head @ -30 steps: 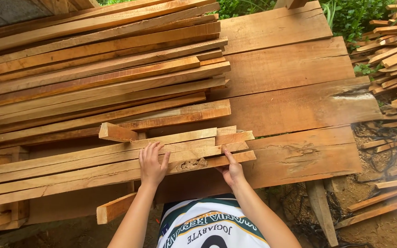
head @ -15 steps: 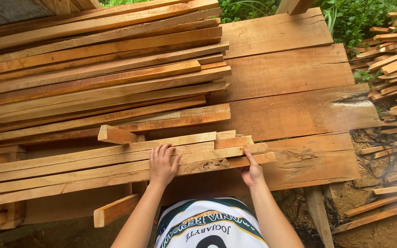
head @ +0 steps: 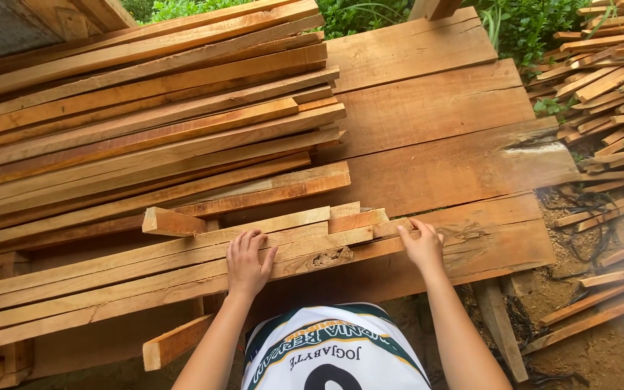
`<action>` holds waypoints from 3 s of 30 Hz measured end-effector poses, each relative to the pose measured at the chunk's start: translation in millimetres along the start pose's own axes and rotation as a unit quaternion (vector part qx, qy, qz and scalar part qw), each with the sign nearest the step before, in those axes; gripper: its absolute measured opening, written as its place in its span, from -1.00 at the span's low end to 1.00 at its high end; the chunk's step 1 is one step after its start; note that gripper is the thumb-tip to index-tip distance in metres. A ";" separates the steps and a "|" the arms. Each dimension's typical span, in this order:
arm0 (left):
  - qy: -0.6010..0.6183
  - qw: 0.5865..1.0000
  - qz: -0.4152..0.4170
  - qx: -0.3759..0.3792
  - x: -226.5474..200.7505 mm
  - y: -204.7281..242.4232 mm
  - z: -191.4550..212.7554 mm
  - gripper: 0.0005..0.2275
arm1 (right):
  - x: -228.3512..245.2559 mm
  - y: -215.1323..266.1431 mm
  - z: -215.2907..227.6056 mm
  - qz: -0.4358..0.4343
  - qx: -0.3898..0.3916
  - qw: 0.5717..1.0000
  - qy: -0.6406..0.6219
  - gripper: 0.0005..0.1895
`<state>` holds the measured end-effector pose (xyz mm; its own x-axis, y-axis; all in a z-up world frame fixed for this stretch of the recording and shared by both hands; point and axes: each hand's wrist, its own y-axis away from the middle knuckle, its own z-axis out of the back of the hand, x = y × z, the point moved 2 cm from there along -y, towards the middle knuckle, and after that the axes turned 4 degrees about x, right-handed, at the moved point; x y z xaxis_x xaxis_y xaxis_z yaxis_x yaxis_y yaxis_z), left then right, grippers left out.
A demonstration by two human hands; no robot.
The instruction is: The person is manually arranging and aligning a stack of long wooden slats on a storage rack.
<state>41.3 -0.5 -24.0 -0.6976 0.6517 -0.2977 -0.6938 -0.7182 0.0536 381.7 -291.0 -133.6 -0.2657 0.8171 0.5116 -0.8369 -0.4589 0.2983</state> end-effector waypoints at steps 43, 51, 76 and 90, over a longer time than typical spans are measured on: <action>0.068 0.995 0.047 0.057 27.0 -22.4 27.8 -0.76 | 90.4 19.8 -25.8 -0.094 0.095 0.919 -0.371 -0.38; 0.073 0.993 0.061 0.064 25.2 -22.4 25.5 -0.77 | 71.8 9.1 -57.7 -0.164 0.192 0.829 -0.499 -0.40; 0.055 0.984 0.133 0.102 14.1 -37.0 27.0 -0.78 | 94.9 -3.6 -61.3 -0.040 0.093 0.864 -0.493 -0.54; 0.059 0.986 0.128 0.089 10.8 -37.0 31.7 -0.80 | 86.0 -4.3 -69.5 -0.029 0.046 0.883 -0.466 -0.68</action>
<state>53.8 40.9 1.0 -0.8357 0.4138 -0.3610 -0.5251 -0.7945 0.3050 329.2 -194.5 -146.8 0.3216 0.2189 0.9212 -0.7819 -0.4874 0.3887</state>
